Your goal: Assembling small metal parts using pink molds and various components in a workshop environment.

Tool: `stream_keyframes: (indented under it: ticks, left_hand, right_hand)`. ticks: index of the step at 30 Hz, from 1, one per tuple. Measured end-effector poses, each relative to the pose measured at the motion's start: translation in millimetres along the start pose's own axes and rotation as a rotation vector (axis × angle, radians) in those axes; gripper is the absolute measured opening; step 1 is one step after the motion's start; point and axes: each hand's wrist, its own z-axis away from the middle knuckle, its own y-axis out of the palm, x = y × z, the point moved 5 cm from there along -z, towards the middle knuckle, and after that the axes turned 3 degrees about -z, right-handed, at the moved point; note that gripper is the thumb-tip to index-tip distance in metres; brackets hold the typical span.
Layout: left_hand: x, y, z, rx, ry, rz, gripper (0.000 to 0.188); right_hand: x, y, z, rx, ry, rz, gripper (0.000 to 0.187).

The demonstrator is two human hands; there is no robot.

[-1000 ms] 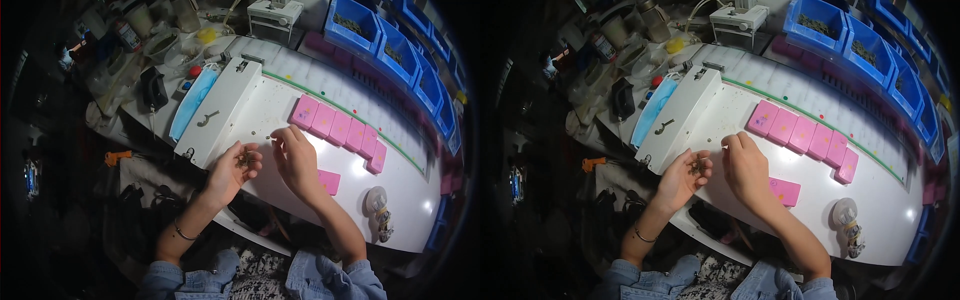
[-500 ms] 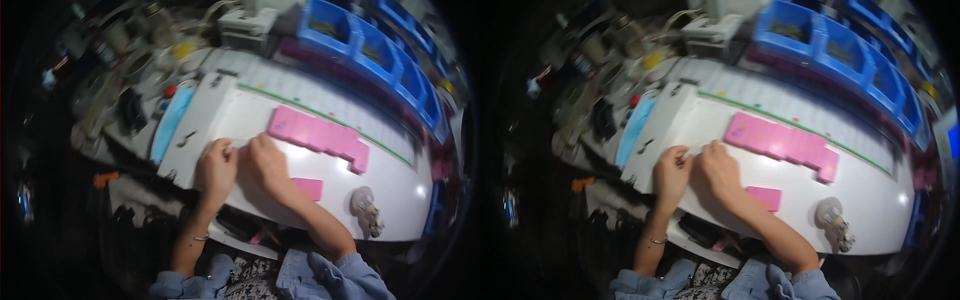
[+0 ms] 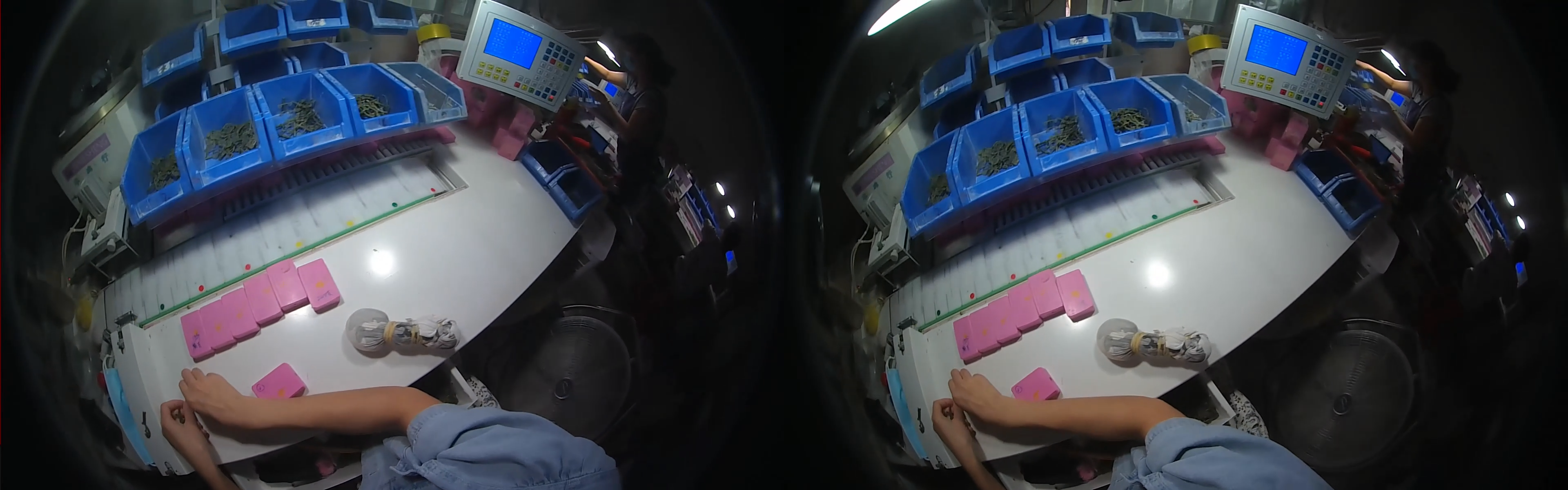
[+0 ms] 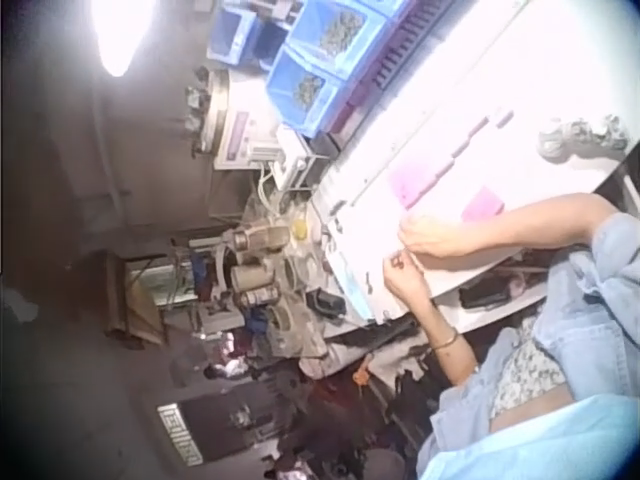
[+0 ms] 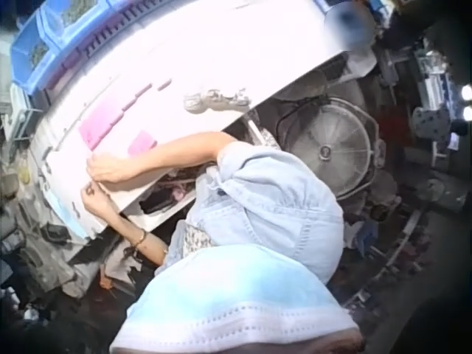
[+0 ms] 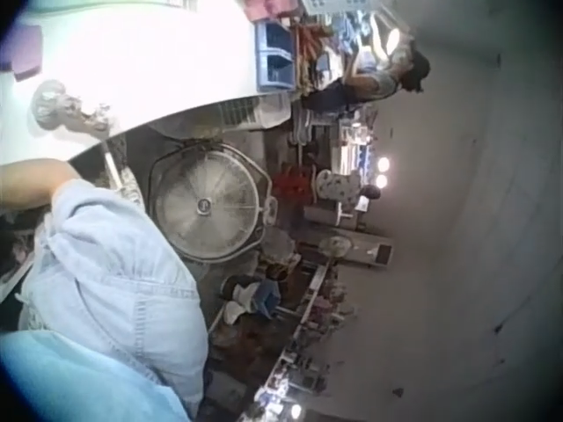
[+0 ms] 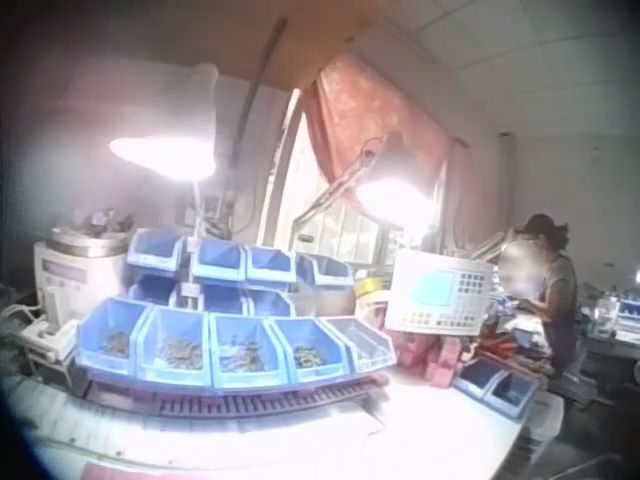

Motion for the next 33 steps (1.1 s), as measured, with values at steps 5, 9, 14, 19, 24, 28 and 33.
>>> stream_keyframes:
  ticks: [5, 9, 14, 19, 24, 28, 33]
  left_hand:
    - [24, -19, -7, -0.084, 0.115, -0.023, 0.01]
    - [24, -24, 1, -0.019, -0.042, 0.038, 0.012]
    - [-7, -6, 10, -0.098, 0.099, -0.155, 0.006]
    - [-5, -12, 23, -0.218, 0.17, 0.005, 0.011]
    - [4, -13, 29, -0.081, -0.048, 0.303, 0.012]
    - [0, -3, 33, 0.106, -0.119, 0.768, 0.014]
    - [-78, 3, 57, 0.107, 0.153, 0.762, 0.014]
  right_hand:
    - [19, 16, -4, 0.008, -0.083, -0.072, 0.013]
    - [19, 20, -2, 0.012, -0.072, -0.199, 0.019]
    - [3, -24, 2, 0.133, -0.028, -0.097, 0.017]
    - [21, -26, 3, 0.111, -0.143, -0.225, 0.013]
    - [21, -34, -1, 0.124, -0.109, -0.378, 0.021]
    - [15, -63, -2, 0.039, 0.082, -0.691, 0.007]
    - [-26, -82, 21, 0.227, 0.747, -1.66, 0.012]
